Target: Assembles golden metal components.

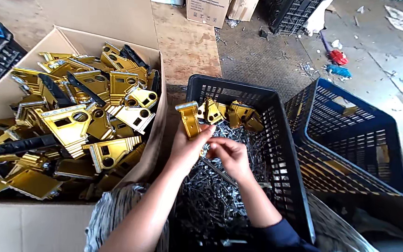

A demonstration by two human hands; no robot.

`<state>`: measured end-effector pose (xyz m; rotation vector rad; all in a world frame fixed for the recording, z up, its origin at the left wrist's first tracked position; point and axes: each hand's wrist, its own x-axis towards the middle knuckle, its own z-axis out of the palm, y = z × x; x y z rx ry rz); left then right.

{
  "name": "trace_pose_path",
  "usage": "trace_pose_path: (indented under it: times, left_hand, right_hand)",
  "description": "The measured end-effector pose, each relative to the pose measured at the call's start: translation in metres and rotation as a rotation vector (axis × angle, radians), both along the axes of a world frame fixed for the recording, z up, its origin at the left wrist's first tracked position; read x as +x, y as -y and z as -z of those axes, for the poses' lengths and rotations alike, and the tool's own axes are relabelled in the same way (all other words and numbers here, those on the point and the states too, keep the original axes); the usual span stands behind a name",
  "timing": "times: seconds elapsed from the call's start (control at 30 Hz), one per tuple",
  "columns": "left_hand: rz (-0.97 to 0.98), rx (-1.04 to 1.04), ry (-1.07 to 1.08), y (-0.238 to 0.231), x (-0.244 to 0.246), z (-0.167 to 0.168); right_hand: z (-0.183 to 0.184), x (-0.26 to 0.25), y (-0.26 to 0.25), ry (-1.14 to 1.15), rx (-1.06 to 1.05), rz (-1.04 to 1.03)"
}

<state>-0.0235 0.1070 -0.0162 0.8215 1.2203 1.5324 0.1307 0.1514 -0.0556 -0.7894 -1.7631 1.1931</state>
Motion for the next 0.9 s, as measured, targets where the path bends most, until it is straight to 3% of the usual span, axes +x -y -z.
trace_pose_path:
  times: [0.07, 0.17, 0.27, 0.33, 0.4, 0.47, 0.57, 0.7, 0.8, 0.9]
  left_hand:
    - [-0.091, -0.006, -0.069, -0.001, -0.011, -0.005]
    - [-0.147, 0.005, -0.051, -0.005, -0.02, -0.007]
    - [-0.193, 0.022, 0.13, -0.007, -0.018, -0.006]
    - [-0.188, 0.025, 0.159, -0.008, -0.022, -0.008]
    - [-0.182, -0.02, 0.132, -0.007, -0.026, -0.01]
    - [-0.189, -0.097, 0.116, -0.008, -0.027, -0.013]
    - [-0.15, -0.139, 0.2, -0.012, -0.023, -0.013]
    - [0.063, -0.001, 0.29, -0.009, -0.017, -0.007]
    - [0.12, -0.003, 0.404, -0.008, -0.013, -0.005]
    - [0.183, -0.023, 0.464, -0.006, -0.014, -0.004]
  right_hand:
    - [0.026, 0.006, -0.026, 0.463, -0.002, 0.145]
    - [0.081, -0.003, -0.053, 1.115, 0.023, -0.024]
    - [0.118, -0.016, -0.048, 1.312, 0.161, -0.218]
    - [0.118, -0.015, -0.045, 1.165, 0.198, -0.158]
    - [0.101, -0.013, -0.044, 0.767, 0.186, 0.004]
    - [0.063, -0.013, -0.039, 0.346, -0.011, 0.131]
    - [-0.013, -0.017, -0.022, -0.246, -0.384, 0.102]
    - [-0.061, -0.025, -0.006, -0.445, -0.356, -0.038]
    - [-0.068, -0.023, -0.003, -0.56, -0.434, -0.169]
    - [-0.069, -0.02, -0.001, -0.521, -0.416, -0.149]
